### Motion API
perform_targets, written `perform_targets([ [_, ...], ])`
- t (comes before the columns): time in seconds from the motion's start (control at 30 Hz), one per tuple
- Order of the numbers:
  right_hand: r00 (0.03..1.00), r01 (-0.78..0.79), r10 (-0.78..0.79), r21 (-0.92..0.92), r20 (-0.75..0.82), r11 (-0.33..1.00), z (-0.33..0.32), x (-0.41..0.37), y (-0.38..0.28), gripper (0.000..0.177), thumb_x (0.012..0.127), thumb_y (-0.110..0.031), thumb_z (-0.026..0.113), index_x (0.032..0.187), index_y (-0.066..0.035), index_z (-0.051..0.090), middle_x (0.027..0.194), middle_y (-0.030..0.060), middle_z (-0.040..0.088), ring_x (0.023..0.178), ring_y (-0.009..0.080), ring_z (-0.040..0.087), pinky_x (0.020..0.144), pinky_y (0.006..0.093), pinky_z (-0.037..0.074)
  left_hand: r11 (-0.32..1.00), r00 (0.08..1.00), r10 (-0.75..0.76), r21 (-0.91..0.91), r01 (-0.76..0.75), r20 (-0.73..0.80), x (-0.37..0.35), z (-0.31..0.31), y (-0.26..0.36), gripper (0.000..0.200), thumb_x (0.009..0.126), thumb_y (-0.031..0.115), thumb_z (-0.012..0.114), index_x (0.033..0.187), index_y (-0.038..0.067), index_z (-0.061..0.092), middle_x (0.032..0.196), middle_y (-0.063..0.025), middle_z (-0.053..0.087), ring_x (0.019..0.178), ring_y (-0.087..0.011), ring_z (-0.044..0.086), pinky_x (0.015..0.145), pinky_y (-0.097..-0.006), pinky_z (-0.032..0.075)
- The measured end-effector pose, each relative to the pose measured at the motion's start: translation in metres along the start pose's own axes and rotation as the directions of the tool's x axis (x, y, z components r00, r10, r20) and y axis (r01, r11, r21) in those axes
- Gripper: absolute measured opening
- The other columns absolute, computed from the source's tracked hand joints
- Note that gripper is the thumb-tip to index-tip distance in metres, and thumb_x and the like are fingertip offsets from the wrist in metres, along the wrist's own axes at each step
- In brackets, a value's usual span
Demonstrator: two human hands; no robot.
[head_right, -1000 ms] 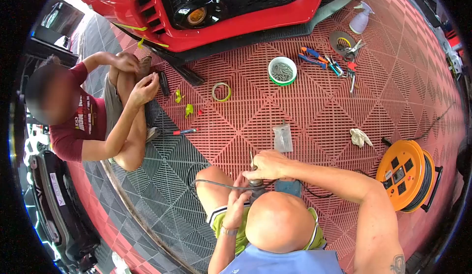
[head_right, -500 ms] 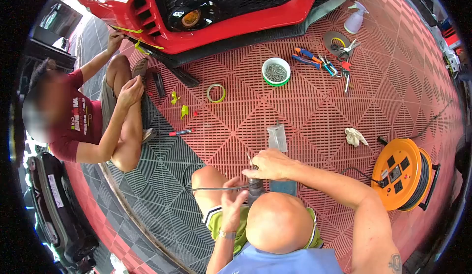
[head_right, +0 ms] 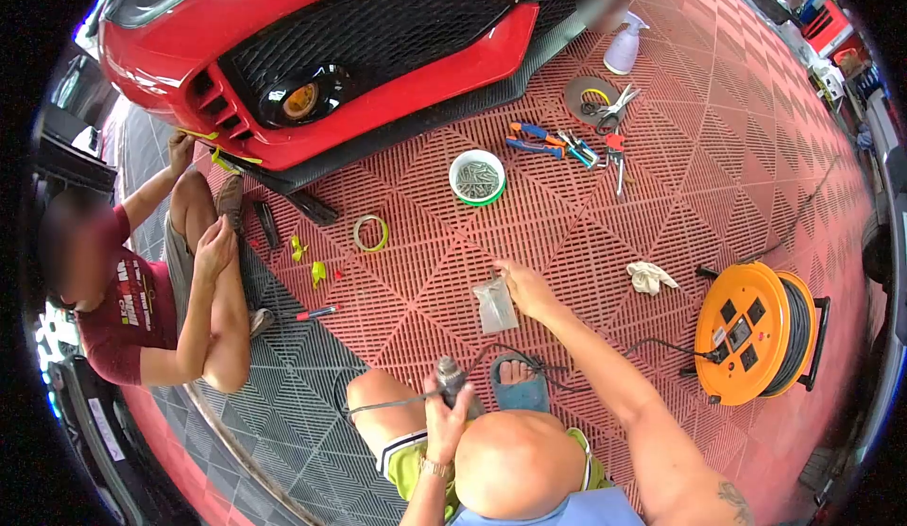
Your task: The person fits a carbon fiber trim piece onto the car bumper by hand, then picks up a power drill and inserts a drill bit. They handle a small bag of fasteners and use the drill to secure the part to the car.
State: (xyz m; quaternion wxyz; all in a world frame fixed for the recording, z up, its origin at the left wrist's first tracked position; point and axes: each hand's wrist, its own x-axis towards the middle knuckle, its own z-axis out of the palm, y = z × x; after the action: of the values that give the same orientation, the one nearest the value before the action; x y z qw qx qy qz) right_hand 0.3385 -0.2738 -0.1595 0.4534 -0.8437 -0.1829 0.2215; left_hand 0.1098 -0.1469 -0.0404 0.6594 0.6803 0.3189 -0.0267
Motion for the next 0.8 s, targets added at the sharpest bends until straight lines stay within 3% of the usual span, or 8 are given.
perform_targets([
  [0.07,0.946,0.325,-0.311,-0.252,0.095,0.912,0.001,-0.002,0.019,0.037,0.095,-0.018,0.048,0.131,-0.010,0.049,0.106,0.0213,0.063,0.096,0.0381,0.062,0.081,0.0442,0.050,0.984,0.983,0.124,0.141,-0.105,-0.136,0.031,0.004,-0.008,0.039,0.089,0.018,0.063,0.120,0.001,0.047,0.094,-0.0086,0.059,0.083,-0.0153,0.055,0.076,-0.0305,0.047],
  [0.1,0.967,0.188,-0.109,-0.361,0.229,0.913,0.001,-0.005,0.021,0.036,0.089,-0.015,0.053,0.125,-0.011,0.052,0.105,0.0198,0.063,0.094,0.0384,0.062,0.077,0.0454,0.050,0.993,0.991,0.069,0.099,-0.057,-0.115,0.049,0.004,-0.002,0.037,0.089,0.021,0.063,0.117,0.001,0.048,0.092,-0.0088,0.059,0.081,-0.0163,0.055,0.076,-0.0308,0.047],
  [0.2,0.961,0.175,-0.085,-0.339,0.264,0.924,-0.001,-0.022,0.024,0.032,0.085,-0.013,0.056,0.117,-0.011,0.055,0.103,0.0192,0.064,0.090,0.0385,0.062,0.074,0.0457,0.051,0.988,0.992,-0.106,0.108,0.113,-0.064,0.105,-0.013,-0.016,0.029,0.089,0.025,0.064,0.104,0.001,0.055,0.086,-0.0064,0.062,0.077,-0.0161,0.058,0.069,-0.0299,0.048],
  [0.33,0.941,0.334,-0.294,-0.330,0.164,0.883,-0.007,-0.052,0.019,0.023,0.079,-0.011,0.058,0.102,-0.006,0.060,0.084,0.0152,0.062,0.081,0.0353,0.062,0.071,0.0436,0.051,0.945,0.945,-0.323,0.042,0.325,-0.045,0.175,-0.028,-0.091,0.024,0.085,0.026,0.067,0.094,0.004,0.063,0.077,-0.0043,0.062,0.063,-0.0137,0.059,0.056,-0.0290,0.048],
  [0.4,0.939,0.342,-0.306,-0.329,0.159,0.880,-0.003,-0.057,0.023,0.023,0.077,-0.013,0.059,0.098,-0.004,0.062,0.079,0.0135,0.060,0.080,0.0338,0.061,0.070,0.0422,0.051,0.945,0.953,-0.290,0.133,0.299,-0.083,0.199,-0.040,-0.140,0.032,0.084,0.028,0.068,0.102,0.002,0.063,0.082,-0.0055,0.064,0.069,-0.0148,0.061,0.061,-0.0292,0.049],
  [0.53,0.978,0.208,-0.190,-0.329,0.086,0.921,-0.001,-0.056,0.020,0.023,0.079,-0.015,0.057,0.099,-0.006,0.066,0.091,0.0159,0.066,0.084,0.0324,0.064,0.071,0.0418,0.051,0.945,0.987,-0.154,0.287,0.160,-0.042,0.185,-0.046,-0.093,0.046,0.083,0.030,0.068,0.113,-0.004,0.059,0.095,-0.0124,0.066,0.084,-0.0209,0.062,0.076,-0.0319,0.048],
  [0.6,0.984,-0.169,0.178,-0.226,0.016,0.959,-0.009,-0.042,0.015,0.019,0.082,-0.017,0.057,0.097,-0.010,0.067,0.089,0.0160,0.067,0.082,0.0333,0.065,0.070,0.0433,0.051,0.934,0.995,-0.097,0.343,0.097,-0.017,0.181,-0.048,-0.092,0.052,0.083,0.031,0.067,0.117,-0.006,0.057,0.100,-0.0153,0.066,0.089,-0.0232,0.062,0.080,-0.0327,0.047],
  [0.8,0.973,0.079,0.000,-0.331,0.232,0.940,-0.016,-0.012,0.034,0.019,0.083,-0.023,0.063,0.097,-0.012,0.067,0.084,0.0147,0.067,0.080,0.0344,0.065,0.070,0.0448,0.051,0.804,0.992,0.082,0.595,-0.009,-0.096,0.174,-0.048,-0.095,0.060,0.084,0.038,0.064,0.123,-0.005,0.052,0.110,-0.0251,0.061,0.102,-0.0353,0.059,0.090,-0.0404,0.045],
])
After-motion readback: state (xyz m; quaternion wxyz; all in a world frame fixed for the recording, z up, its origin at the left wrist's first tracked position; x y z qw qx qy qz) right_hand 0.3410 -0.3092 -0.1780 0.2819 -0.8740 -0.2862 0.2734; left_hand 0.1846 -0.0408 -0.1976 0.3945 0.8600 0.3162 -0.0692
